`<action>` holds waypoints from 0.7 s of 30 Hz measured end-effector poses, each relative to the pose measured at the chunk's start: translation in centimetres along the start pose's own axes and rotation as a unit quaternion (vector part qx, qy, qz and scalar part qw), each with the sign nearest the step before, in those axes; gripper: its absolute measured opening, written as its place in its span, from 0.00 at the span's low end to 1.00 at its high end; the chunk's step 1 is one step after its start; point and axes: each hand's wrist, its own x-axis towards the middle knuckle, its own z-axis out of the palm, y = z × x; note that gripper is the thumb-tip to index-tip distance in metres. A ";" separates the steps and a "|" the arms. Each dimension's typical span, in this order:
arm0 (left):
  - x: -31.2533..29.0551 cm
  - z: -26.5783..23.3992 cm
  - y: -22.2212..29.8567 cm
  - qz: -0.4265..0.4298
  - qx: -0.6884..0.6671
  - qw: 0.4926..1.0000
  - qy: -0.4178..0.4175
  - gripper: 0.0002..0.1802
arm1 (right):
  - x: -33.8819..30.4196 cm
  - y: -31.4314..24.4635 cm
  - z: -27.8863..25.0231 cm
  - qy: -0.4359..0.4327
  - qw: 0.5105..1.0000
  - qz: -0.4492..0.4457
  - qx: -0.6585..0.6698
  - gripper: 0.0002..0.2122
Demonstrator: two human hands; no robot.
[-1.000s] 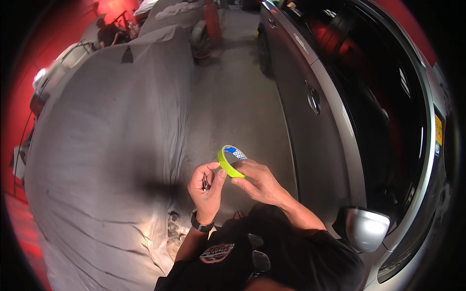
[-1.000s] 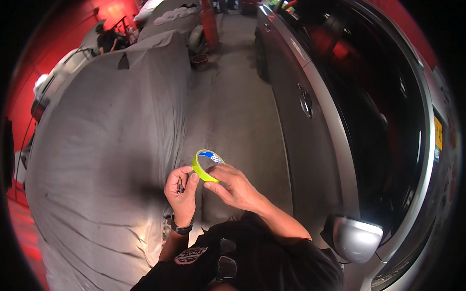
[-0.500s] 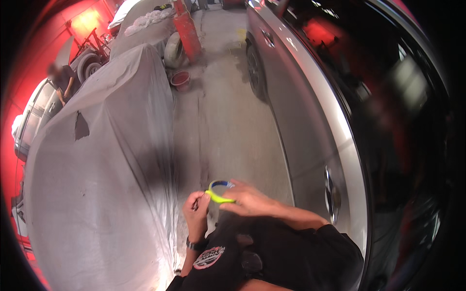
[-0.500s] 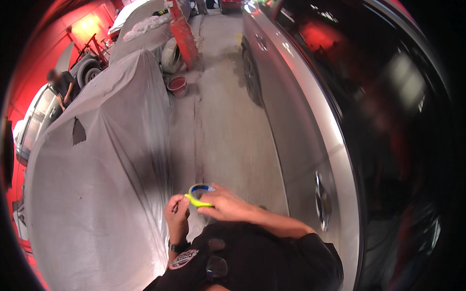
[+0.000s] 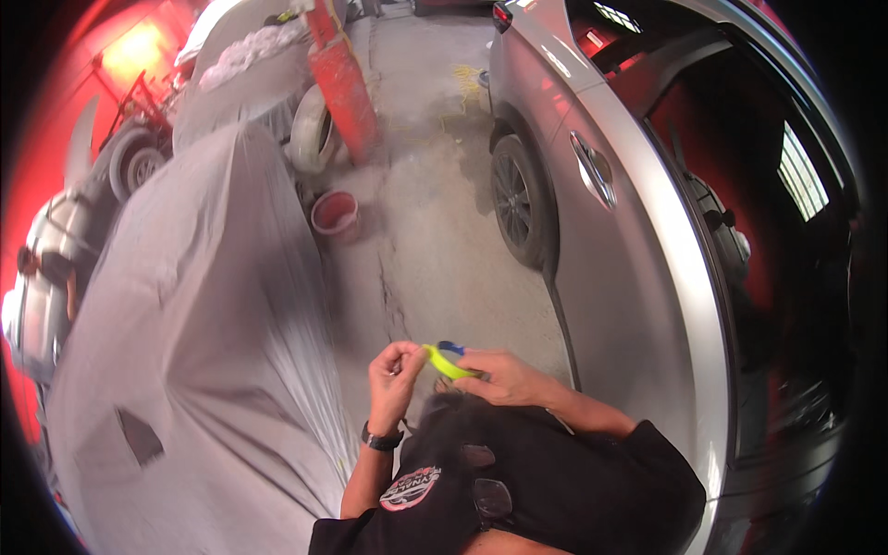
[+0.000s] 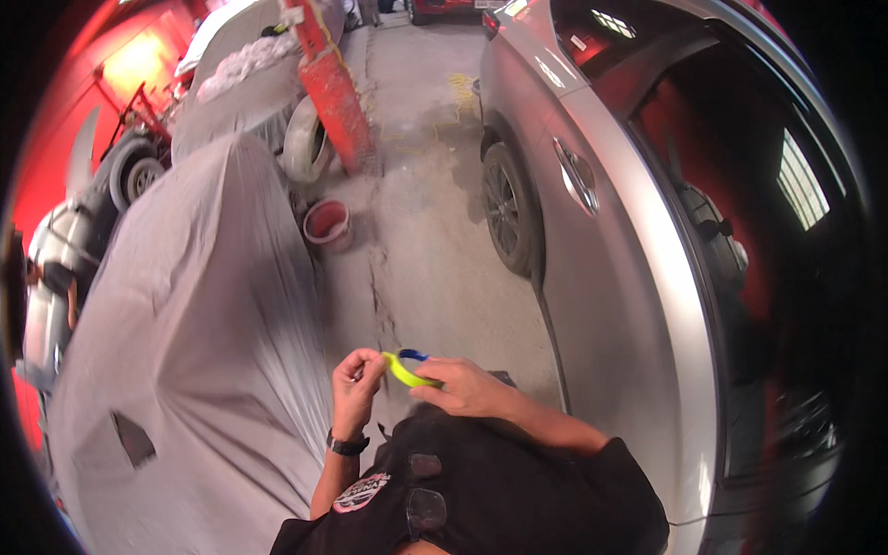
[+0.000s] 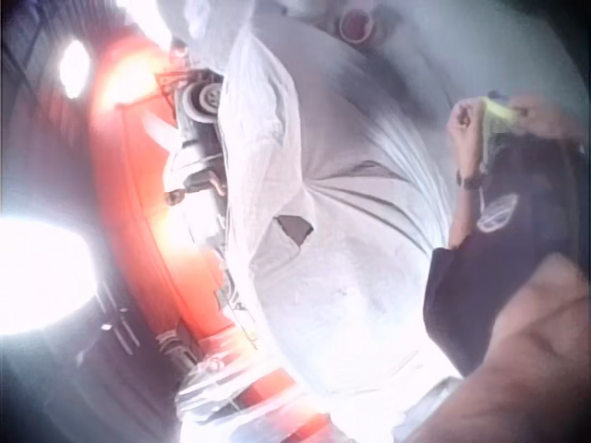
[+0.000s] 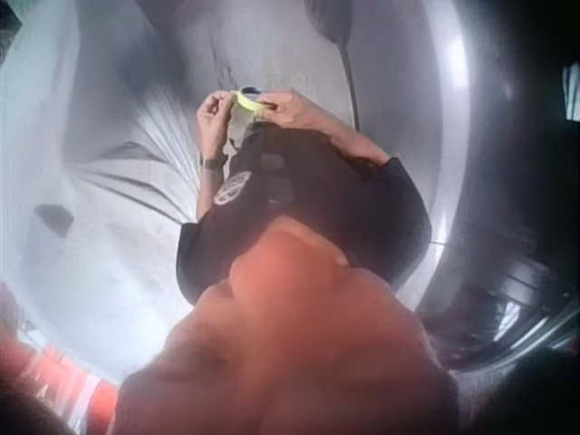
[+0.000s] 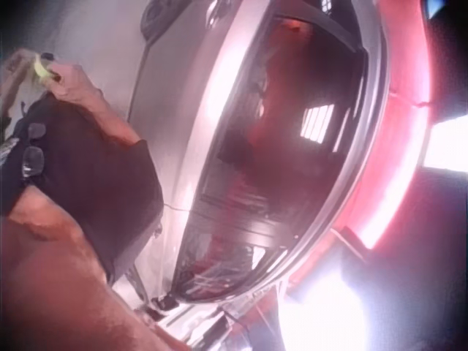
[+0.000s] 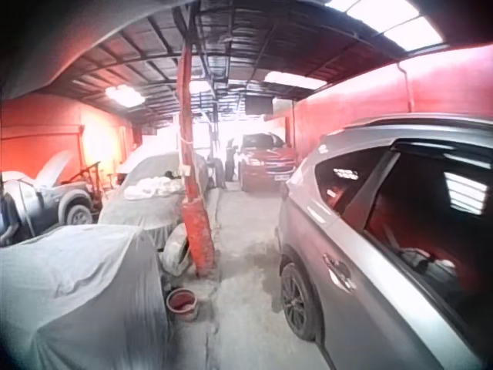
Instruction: The person applies masking tape to the rear of a silver SUV to align emblems, then peels backing from chrome letters and sticks them onto the tape line. The person uses hands to position and press the emblems in place.
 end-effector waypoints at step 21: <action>74.5 2.0 9.1 -0.039 -0.188 0.978 0.083 0.08 | 64.8 22.2 -38.8 -0.045 0.988 -0.148 -0.016 0.10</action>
